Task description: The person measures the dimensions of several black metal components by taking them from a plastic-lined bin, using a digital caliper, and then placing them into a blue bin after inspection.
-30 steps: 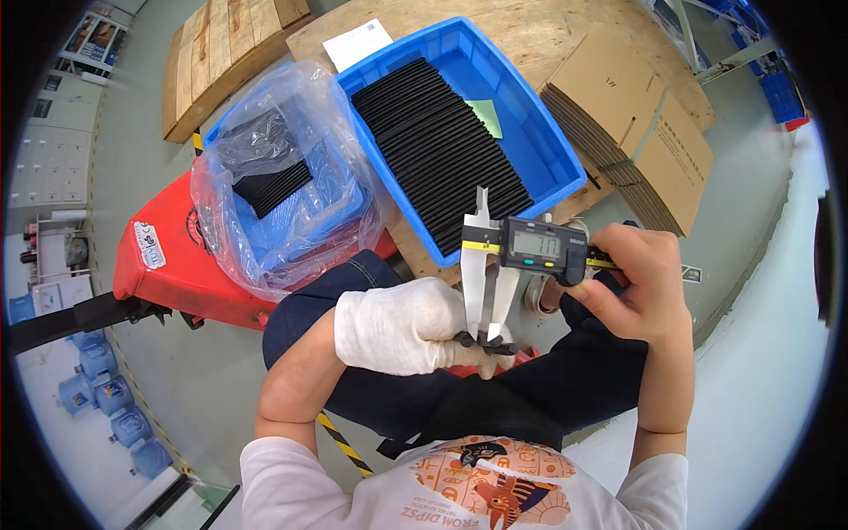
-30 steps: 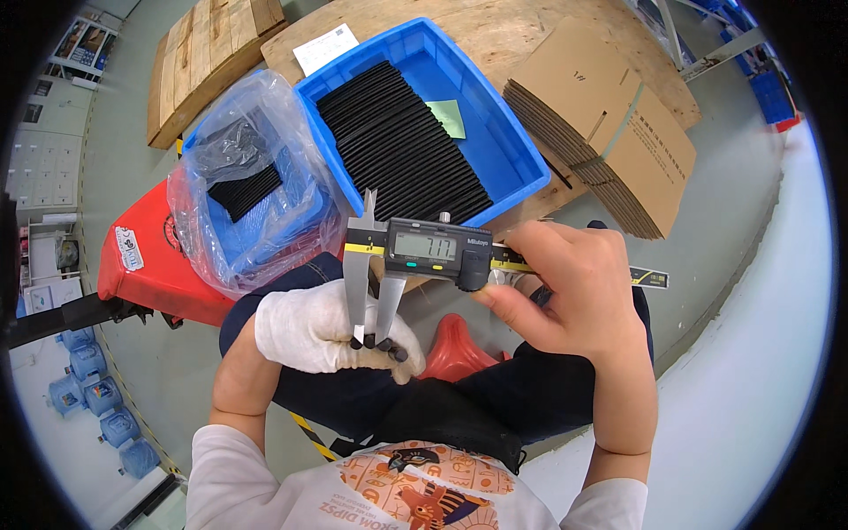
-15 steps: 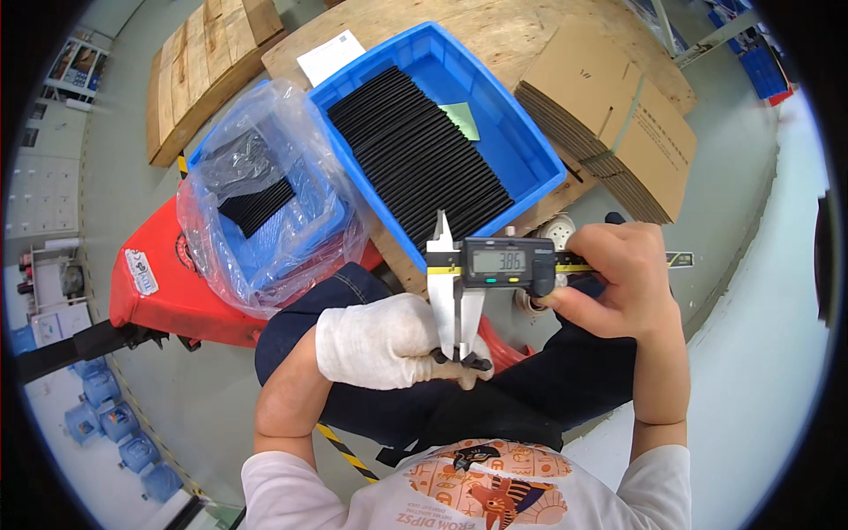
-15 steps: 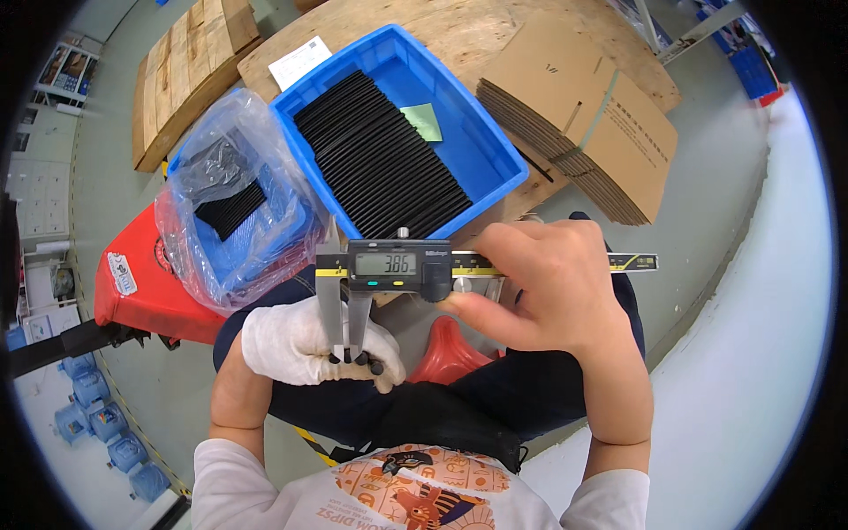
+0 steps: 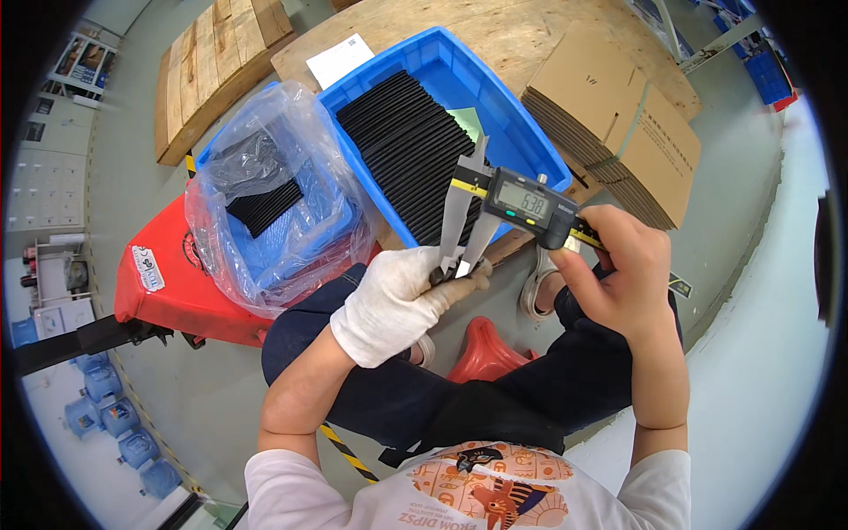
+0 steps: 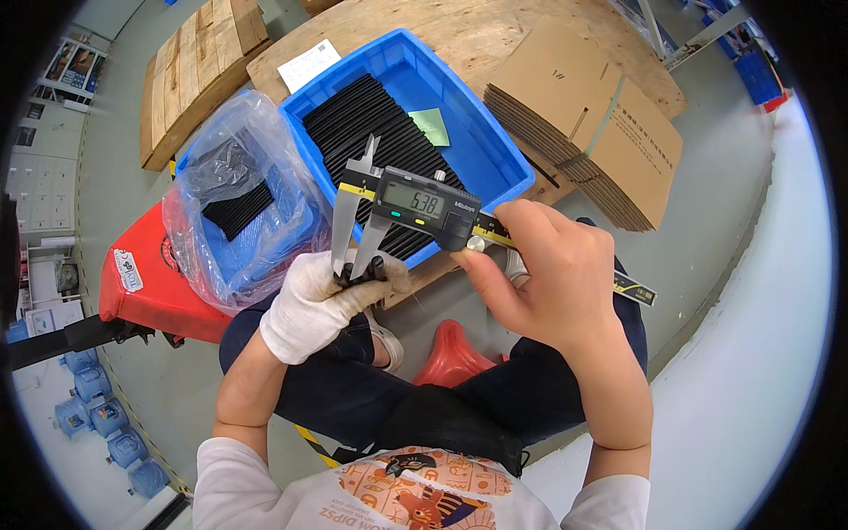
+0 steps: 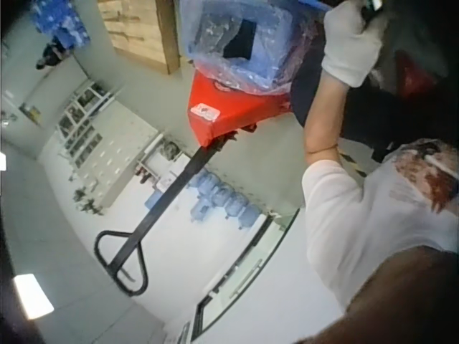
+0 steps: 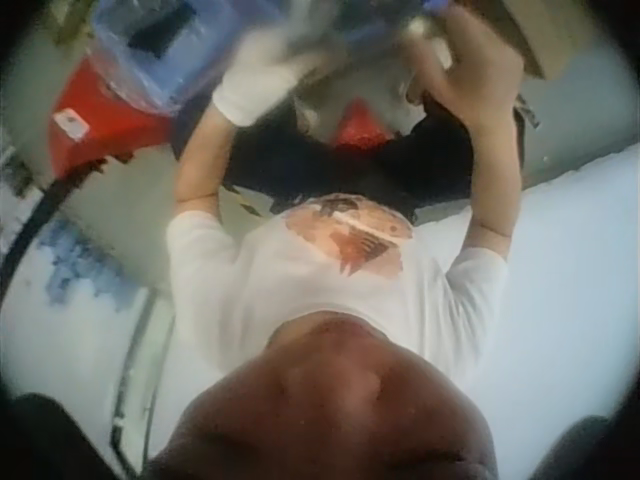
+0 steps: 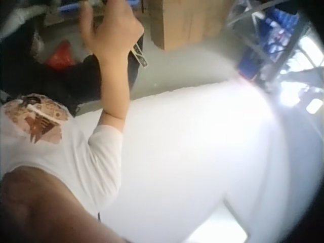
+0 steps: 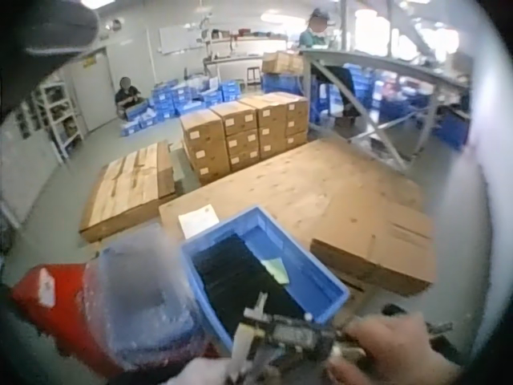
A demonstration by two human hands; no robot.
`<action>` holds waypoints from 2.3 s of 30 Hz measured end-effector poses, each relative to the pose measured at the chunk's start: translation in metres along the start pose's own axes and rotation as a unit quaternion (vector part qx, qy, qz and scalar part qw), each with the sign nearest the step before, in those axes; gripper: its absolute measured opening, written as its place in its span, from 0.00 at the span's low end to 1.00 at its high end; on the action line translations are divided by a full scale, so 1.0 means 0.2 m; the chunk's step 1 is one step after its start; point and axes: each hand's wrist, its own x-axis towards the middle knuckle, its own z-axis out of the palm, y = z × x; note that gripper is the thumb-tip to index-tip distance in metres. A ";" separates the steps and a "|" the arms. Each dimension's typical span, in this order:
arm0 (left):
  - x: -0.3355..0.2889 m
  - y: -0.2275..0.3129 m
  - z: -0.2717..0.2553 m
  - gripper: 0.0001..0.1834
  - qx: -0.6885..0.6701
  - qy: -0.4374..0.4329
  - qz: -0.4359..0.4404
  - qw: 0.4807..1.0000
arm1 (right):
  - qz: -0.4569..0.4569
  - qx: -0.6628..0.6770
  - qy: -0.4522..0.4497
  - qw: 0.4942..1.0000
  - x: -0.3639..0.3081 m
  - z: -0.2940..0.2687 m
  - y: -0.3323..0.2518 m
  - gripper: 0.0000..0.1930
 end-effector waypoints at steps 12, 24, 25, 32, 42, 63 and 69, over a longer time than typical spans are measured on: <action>0.00 0.07 -0.01 0.07 0.040 -0.039 -0.093 0.994 | -0.016 -0.017 0.020 1.000 0.01 0.02 0.00 0.14; -0.01 0.08 -0.01 0.08 -0.009 -0.085 -0.115 0.990 | -0.019 -0.018 0.024 0.999 0.01 0.01 0.00 0.16; -0.01 0.08 -0.02 0.08 -0.005 -0.084 -0.124 0.989 | -0.016 -0.023 0.020 0.999 0.01 0.00 -0.01 0.15; 0.01 0.06 0.00 0.08 -0.112 0.045 -0.099 0.988 | 0.063 0.103 0.020 0.992 0.04 0.05 0.02 0.12; 0.25 0.02 -0.19 0.09 -0.567 0.400 0.038 0.719 | 0.306 0.585 0.098 0.745 0.16 0.37 -0.09 0.16; 0.03 0.06 -0.30 0.42 -0.547 -0.229 -0.178 0.786 | 0.244 0.631 -0.019 0.736 0.20 0.14 -0.08 0.05; 0.05 0.04 -0.09 0.15 -0.285 -0.239 -0.231 0.899 | 0.111 0.465 -0.089 0.874 0.09 0.31 -0.16 0.05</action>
